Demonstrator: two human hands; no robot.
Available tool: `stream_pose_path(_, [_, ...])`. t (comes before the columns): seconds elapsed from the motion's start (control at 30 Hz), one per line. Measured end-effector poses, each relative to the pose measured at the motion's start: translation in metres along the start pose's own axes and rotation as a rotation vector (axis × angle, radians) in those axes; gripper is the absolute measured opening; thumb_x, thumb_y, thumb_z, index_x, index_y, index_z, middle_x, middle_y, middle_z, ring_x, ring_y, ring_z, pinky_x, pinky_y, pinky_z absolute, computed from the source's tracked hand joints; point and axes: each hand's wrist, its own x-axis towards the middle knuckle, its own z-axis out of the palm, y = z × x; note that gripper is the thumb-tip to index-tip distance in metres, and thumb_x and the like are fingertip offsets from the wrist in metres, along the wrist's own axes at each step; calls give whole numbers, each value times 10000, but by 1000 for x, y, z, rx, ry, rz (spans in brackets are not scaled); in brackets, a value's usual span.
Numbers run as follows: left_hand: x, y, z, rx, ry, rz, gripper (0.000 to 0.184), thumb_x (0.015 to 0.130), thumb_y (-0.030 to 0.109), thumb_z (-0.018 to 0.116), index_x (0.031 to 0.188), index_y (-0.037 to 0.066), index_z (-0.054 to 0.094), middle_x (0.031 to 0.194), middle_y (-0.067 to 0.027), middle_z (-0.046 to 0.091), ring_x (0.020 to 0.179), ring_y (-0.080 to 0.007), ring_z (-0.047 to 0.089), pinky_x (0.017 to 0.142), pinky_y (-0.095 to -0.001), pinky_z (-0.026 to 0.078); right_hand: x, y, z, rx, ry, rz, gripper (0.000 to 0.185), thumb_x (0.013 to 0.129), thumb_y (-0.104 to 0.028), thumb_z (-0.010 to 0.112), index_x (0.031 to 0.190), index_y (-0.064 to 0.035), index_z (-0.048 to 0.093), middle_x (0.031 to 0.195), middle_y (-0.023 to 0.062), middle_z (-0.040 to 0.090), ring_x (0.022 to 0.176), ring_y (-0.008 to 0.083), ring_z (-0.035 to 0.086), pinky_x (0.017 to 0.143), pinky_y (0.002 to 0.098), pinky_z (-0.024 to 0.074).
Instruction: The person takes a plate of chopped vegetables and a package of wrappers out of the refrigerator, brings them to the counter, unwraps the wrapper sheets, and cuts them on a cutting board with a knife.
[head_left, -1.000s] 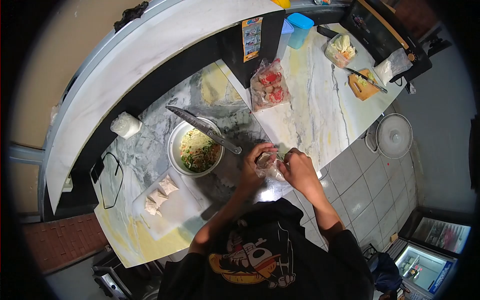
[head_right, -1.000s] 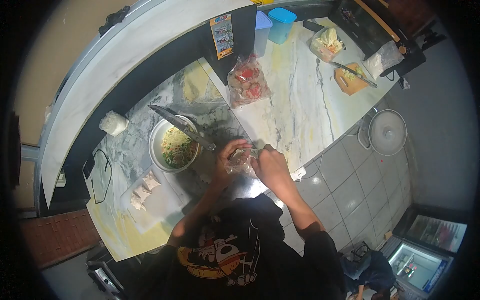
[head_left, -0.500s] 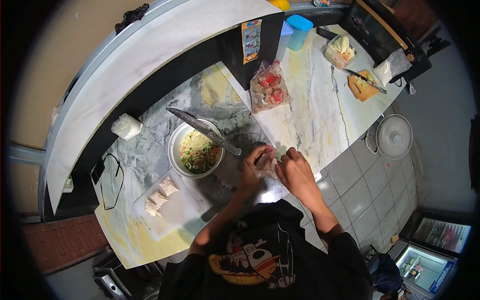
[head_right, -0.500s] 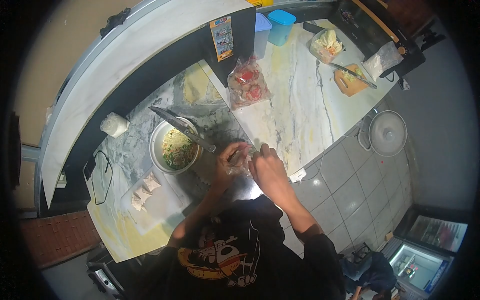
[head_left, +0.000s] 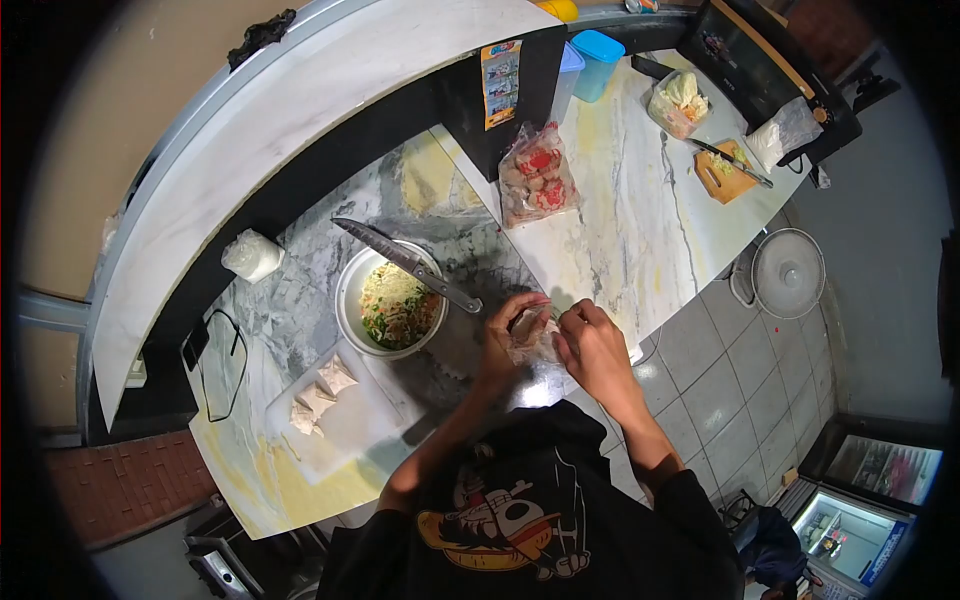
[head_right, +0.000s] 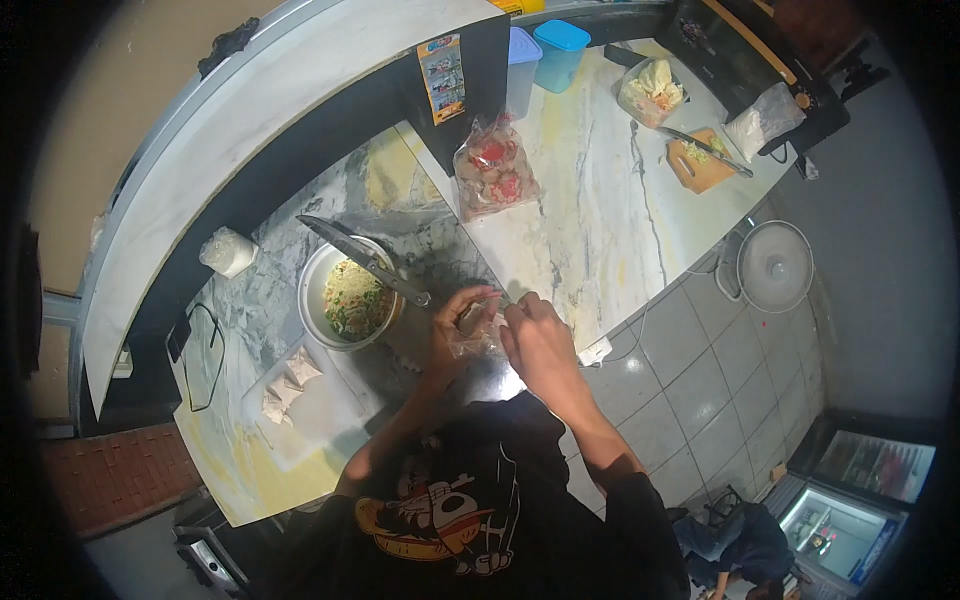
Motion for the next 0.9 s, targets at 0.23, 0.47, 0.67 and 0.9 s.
stream_pose_path(0.23, [1, 0, -2, -110, -38, 88, 276, 899, 71, 661, 1156, -6, 597, 1077, -70, 669, 984, -97, 598, 851, -245, 470, -1, 2, 1, 14, 27, -8, 140, 768, -38, 673, 878, 41, 637, 919, 173, 571, 887, 356, 602, 732, 441, 517])
stream_pose_path(0.47, [0, 3, -1, -9, -20, 13, 280, 903, 66, 653, 1163, -17, 588, 1074, -69, 667, 982, -96, 592, 859, -245, 466, -1, 2, 2, 78, 44, -37, 133, 777, -28, 666, 870, 66, 651, 941, 183, 589, 889, 369, 600, 744, 435, 511])
stream_pose_path(0.67, [-1, 0, -2, 22, -32, 34, 289, 891, 15, 630, 1172, -24, 581, 1098, -72, 656, 1004, -99, 588, 878, -247, 462, -2, 2, 2, 84, 46, -40, 136, 781, -29, 666, 873, 70, 648, 934, 185, 586, 888, 372, 600, 745, 437, 508])
stream_pose_path(0.9, [0, 4, -4, -21, -55, -21, 322, 886, 62, 636, 1189, -28, 571, 1124, -85, 646, 1033, -110, 583, 909, -257, 451, -1, 2, 1, 97, 47, -34, 140, 774, -15, 670, 876, 78, 642, 925, 190, 581, 886, 381, 596, 750, 440, 502])
